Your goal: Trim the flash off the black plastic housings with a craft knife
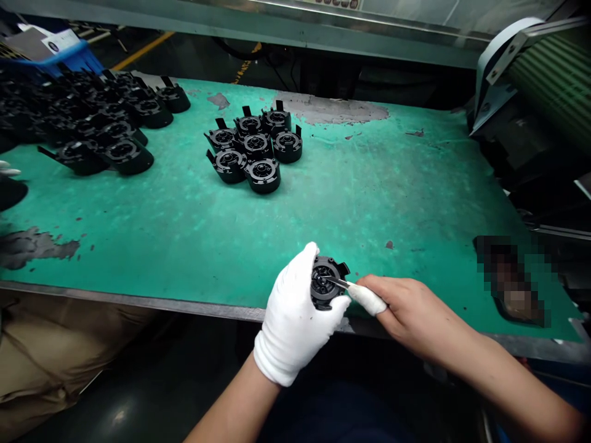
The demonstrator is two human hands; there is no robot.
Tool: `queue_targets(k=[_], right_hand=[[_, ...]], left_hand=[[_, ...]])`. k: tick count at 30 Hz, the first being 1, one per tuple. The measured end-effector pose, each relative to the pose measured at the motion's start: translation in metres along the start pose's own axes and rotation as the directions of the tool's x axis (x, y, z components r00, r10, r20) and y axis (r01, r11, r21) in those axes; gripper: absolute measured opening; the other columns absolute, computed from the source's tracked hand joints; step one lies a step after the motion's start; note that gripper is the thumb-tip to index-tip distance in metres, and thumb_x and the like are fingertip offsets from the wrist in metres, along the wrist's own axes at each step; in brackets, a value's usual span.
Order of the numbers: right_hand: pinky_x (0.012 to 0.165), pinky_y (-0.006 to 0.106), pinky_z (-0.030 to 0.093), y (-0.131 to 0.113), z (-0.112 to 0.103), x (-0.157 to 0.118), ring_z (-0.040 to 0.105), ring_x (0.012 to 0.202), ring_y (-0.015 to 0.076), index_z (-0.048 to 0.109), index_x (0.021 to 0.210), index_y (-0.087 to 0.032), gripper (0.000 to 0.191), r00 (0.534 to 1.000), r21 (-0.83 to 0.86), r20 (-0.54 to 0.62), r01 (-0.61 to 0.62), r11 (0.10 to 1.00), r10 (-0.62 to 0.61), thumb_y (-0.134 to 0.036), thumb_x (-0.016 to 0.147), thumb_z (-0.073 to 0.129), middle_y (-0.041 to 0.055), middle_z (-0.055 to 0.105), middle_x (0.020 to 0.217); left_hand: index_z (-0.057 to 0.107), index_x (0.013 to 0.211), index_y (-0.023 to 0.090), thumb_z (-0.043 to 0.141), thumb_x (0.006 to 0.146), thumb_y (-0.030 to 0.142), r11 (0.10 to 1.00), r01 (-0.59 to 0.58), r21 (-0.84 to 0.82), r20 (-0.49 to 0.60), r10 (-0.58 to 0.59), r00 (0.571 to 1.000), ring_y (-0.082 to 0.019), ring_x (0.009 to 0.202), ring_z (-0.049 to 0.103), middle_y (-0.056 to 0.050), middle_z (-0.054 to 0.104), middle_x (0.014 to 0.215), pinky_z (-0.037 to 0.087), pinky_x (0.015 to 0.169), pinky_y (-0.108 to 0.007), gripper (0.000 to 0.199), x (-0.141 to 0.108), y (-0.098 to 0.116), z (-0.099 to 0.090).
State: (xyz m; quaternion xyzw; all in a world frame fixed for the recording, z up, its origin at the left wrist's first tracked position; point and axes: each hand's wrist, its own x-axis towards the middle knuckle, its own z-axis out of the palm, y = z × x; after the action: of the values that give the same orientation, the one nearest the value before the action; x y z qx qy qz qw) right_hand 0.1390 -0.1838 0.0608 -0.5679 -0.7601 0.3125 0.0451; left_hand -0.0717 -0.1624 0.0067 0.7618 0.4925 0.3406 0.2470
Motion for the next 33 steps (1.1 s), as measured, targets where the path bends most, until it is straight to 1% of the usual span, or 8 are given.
queue_targets(k=[8, 13, 15, 18, 20, 24, 29, 33], right_hand=[[0.061, 0.027, 0.038, -0.002, -0.007, 0.004, 0.065, 0.070, 0.0180, 0.060, 0.093, -0.024, 0.017, 0.993, -0.045, 0.105, 0.056, 0.997, -0.052, -0.013, 0.094, 0.048, -0.0006, 0.069, 0.079], [0.066, 0.028, 0.043, -0.003, -0.007, 0.001, 0.068, 0.079, 0.0197, 0.063, 0.103, -0.025, 0.022, 0.997, -0.036, 0.049, 0.056, 0.998, -0.055, -0.014, 0.094, 0.046, 0.0015, 0.072, 0.090], [0.066, 0.030, 0.043, -0.005, -0.007, 0.000, 0.069, 0.081, 0.0210, 0.063, 0.107, -0.025, 0.025, 0.999, -0.074, 0.024, 0.039, 0.997, -0.037, -0.014, 0.094, 0.045, 0.0017, 0.073, 0.093], [0.066, 0.032, 0.042, -0.007, -0.008, 0.000, 0.069, 0.084, 0.0231, 0.062, 0.112, -0.026, 0.027, 1.000, -0.126, 0.027, 0.019, 0.992, -0.016, -0.015, 0.095, 0.044, 0.0017, 0.072, 0.094], [0.066, 0.032, 0.042, -0.009, -0.008, 0.000, 0.069, 0.085, 0.0231, 0.062, 0.111, -0.026, 0.026, 0.999, -0.132, 0.028, 0.026, 0.991, -0.022, -0.015, 0.095, 0.044, 0.0015, 0.072, 0.096], [0.063, 0.032, 0.040, -0.009, -0.010, 0.002, 0.069, 0.080, 0.0231, 0.061, 0.104, -0.026, 0.021, 1.000, -0.173, 0.021, 0.020, 0.985, -0.017, -0.017, 0.096, 0.045, 0.0005, 0.071, 0.090], [0.065, 0.032, 0.041, -0.008, -0.011, 0.003, 0.070, 0.083, 0.0231, 0.061, 0.108, -0.027, 0.022, 0.999, -0.170, 0.038, 0.032, 0.985, -0.026, -0.017, 0.096, 0.046, 0.0004, 0.072, 0.094], [0.064, 0.030, 0.039, -0.007, -0.015, 0.004, 0.069, 0.081, 0.0217, 0.061, 0.107, -0.027, 0.023, 0.999, -0.173, 0.040, 0.026, 0.985, -0.019, -0.015, 0.095, 0.046, -0.0002, 0.072, 0.092]], left_hand=[[0.026, 0.153, 0.020, 0.070, 0.083, 0.034, 1.000, 0.020, 0.008, 0.014, -0.020, 1.000, -0.030, 0.138, 0.049, -0.014, 0.050, 0.149, 0.043, 0.116, -0.048, 0.084, 0.002, 0.000, -0.001], [0.028, 0.153, 0.020, 0.070, 0.083, 0.035, 1.000, 0.019, 0.014, 0.017, -0.019, 1.000, -0.029, 0.138, 0.050, -0.014, 0.050, 0.148, 0.043, 0.116, -0.047, 0.083, 0.002, -0.001, 0.000], [0.029, 0.152, 0.020, 0.071, 0.082, 0.037, 1.000, 0.010, 0.013, 0.009, -0.010, 1.000, -0.029, 0.138, 0.050, -0.014, 0.050, 0.148, 0.043, 0.116, -0.047, 0.083, 0.002, -0.001, 0.001], [0.030, 0.152, 0.019, 0.071, 0.083, 0.038, 1.000, 0.008, 0.010, -0.002, -0.008, 1.000, -0.029, 0.138, 0.049, -0.014, 0.050, 0.148, 0.043, 0.116, -0.047, 0.082, 0.002, -0.001, 0.002], [0.031, 0.152, 0.019, 0.070, 0.083, 0.038, 1.000, 0.015, 0.010, -0.004, -0.015, 1.000, -0.028, 0.138, 0.049, -0.014, 0.051, 0.148, 0.043, 0.117, -0.046, 0.081, 0.002, 0.000, 0.002], [0.030, 0.152, 0.018, 0.071, 0.083, 0.039, 1.000, 0.002, 0.007, -0.004, -0.002, 1.000, -0.028, 0.138, 0.049, -0.014, 0.051, 0.148, 0.043, 0.117, -0.045, 0.082, 0.002, -0.001, 0.002], [0.032, 0.150, 0.018, 0.070, 0.084, 0.038, 1.000, -0.003, 0.007, -0.005, 0.003, 1.000, -0.028, 0.138, 0.049, -0.014, 0.051, 0.148, 0.043, 0.116, -0.046, 0.079, 0.002, -0.001, 0.001], [0.032, 0.150, 0.019, 0.072, 0.082, 0.039, 1.000, -0.004, -0.001, -0.012, 0.004, 1.000, -0.029, 0.137, 0.050, -0.014, 0.051, 0.147, 0.044, 0.116, -0.048, 0.081, 0.003, 0.000, 0.002]])
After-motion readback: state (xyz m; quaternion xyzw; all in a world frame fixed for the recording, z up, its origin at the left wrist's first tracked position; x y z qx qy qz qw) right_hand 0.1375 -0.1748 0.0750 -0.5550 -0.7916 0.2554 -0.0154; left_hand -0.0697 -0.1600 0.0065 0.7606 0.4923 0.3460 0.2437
